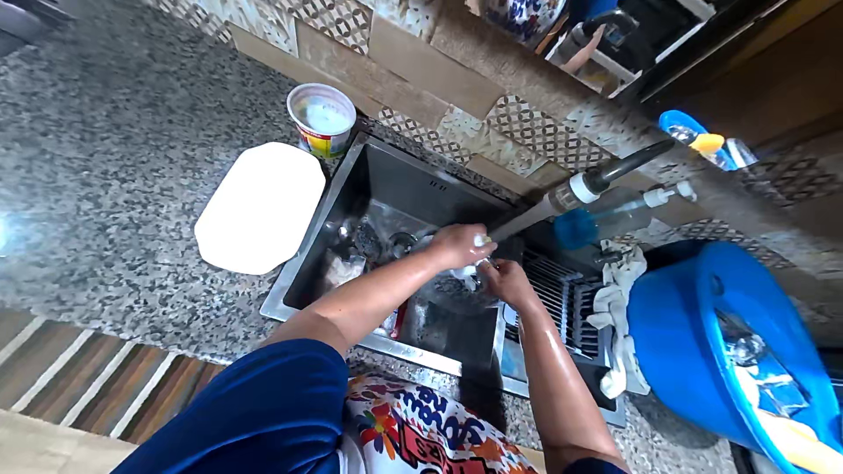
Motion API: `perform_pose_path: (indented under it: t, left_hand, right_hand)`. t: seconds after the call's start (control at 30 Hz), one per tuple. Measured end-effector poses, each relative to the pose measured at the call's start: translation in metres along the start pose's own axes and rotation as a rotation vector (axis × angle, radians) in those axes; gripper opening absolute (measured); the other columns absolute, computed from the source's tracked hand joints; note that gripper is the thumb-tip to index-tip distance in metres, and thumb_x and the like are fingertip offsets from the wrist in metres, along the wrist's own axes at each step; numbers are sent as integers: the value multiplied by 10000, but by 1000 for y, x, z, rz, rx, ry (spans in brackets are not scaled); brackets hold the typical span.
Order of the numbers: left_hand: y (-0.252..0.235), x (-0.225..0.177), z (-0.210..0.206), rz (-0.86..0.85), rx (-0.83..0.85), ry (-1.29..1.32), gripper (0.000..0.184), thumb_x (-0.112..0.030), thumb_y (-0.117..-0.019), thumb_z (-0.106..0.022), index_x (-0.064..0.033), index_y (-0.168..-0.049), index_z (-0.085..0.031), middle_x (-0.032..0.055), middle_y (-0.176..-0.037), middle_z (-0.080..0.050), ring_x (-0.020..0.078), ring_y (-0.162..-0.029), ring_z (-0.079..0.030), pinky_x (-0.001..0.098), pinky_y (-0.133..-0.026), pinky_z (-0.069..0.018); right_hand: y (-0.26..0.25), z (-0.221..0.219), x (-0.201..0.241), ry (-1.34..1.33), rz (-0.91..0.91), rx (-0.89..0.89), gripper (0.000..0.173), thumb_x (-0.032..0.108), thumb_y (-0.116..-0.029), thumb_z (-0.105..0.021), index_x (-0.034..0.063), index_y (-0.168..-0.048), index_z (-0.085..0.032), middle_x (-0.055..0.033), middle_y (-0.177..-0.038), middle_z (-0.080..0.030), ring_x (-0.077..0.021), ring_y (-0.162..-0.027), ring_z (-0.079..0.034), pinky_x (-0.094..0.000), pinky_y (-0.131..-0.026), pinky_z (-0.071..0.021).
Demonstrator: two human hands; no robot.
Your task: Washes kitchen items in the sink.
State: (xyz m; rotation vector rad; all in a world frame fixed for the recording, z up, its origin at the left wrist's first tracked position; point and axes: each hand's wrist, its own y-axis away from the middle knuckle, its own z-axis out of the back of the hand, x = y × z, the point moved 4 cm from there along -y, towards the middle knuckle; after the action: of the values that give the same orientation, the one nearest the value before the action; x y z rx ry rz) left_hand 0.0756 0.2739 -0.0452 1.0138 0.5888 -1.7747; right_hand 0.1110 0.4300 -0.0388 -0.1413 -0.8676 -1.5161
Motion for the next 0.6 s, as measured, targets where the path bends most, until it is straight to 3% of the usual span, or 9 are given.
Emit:
perform_pose_path:
  t: [0.07, 0.1, 0.17, 0.23, 0.33, 0.37, 0.4, 0.43, 0.6]
  left_hand:
    - [-2, 0, -2, -99, 25, 19, 401, -386, -1029, -607, -1, -1123, -667, 213, -1003, -696, 374, -982, -682, 613, -873, -518]
    - [-6, 7, 1, -114, 16, 88, 392, -343, -1030, -620, 29, -1144, -666, 229, -1050, -692, 366, -1021, -675, 591, -924, -512]
    - [-13, 33, 13, -6, -67, 336, 375, -229, -1033, -629, 82, -1241, -644, 266, -1188, -681, 355, -1134, -664, 532, -1046, -494]
    - [-14, 66, 23, 142, -193, 568, 350, -212, -1051, -575, 79, -1240, -626, 262, -1187, -660, 325, -1111, -642, 506, -1013, -495]
    - [-1, 95, 35, 287, -294, 908, 422, -297, -1089, -498, 23, -1352, -578, 200, -1301, -631, 253, -1182, -612, 450, -1033, -494]
    - [6, 98, 37, 343, -300, 1077, 450, -362, -1090, -471, -32, -1382, -562, 154, -1289, -643, 226, -1155, -626, 437, -991, -521]
    - [7, 100, 37, 386, -307, 1229, 467, -462, -1064, -451, -102, -1333, -580, 93, -1172, -684, 187, -1037, -668, 411, -881, -572]
    - [6, 100, 39, 385, -316, 1345, 495, -525, -1041, -449, -134, -1312, -591, 76, -1116, -701, 183, -986, -683, 416, -839, -586]
    - [-5, 105, 45, 341, -442, 1476, 439, -459, -1074, -455, -118, -1311, -598, 71, -1074, -706, 167, -948, -686, 379, -816, -587]
  right_hand:
    - [4, -4, -7, -52, 54, -62, 379, 282, -1080, -519, -60, -1040, -677, -114, -757, -640, -162, -643, -624, -384, -687, -570]
    - [8, -3, -8, -110, 77, -111, 379, 289, -1080, -516, -47, -1026, -682, -76, -723, -623, -128, -608, -599, -349, -648, -557]
    - [26, 7, -2, -269, 115, -229, 325, 237, -1074, -517, -21, -942, -663, 7, -642, -566, -49, -536, -537, -262, -569, -514]
    - [51, 26, 4, -440, 151, -357, 299, 182, -1073, -496, 17, -857, -620, 71, -601, -528, 4, -503, -506, -204, -529, -490]
    - [81, 56, 8, -742, 190, -521, 334, 196, -1104, -391, 68, -910, -630, 79, -658, -618, -3, -579, -604, -211, -584, -558]
    - [87, 61, 10, -848, 201, -550, 360, 226, -1118, -342, 79, -960, -630, 68, -695, -654, -18, -615, -640, -221, -609, -580]
    - [91, 64, 12, -940, 208, -576, 382, 258, -1127, -313, 86, -988, -625, 51, -713, -672, -37, -625, -656, -234, -613, -591]
    - [95, 64, 15, -1007, 210, -594, 390, 284, -1130, -300, 88, -1013, -616, 35, -732, -672, -53, -640, -657, -252, -627, -593]
    - [103, 43, 30, -1127, 243, -627, 420, 319, -1138, -251, 123, -1002, -597, 53, -687, -648, -31, -548, -610, -208, -516, -545]
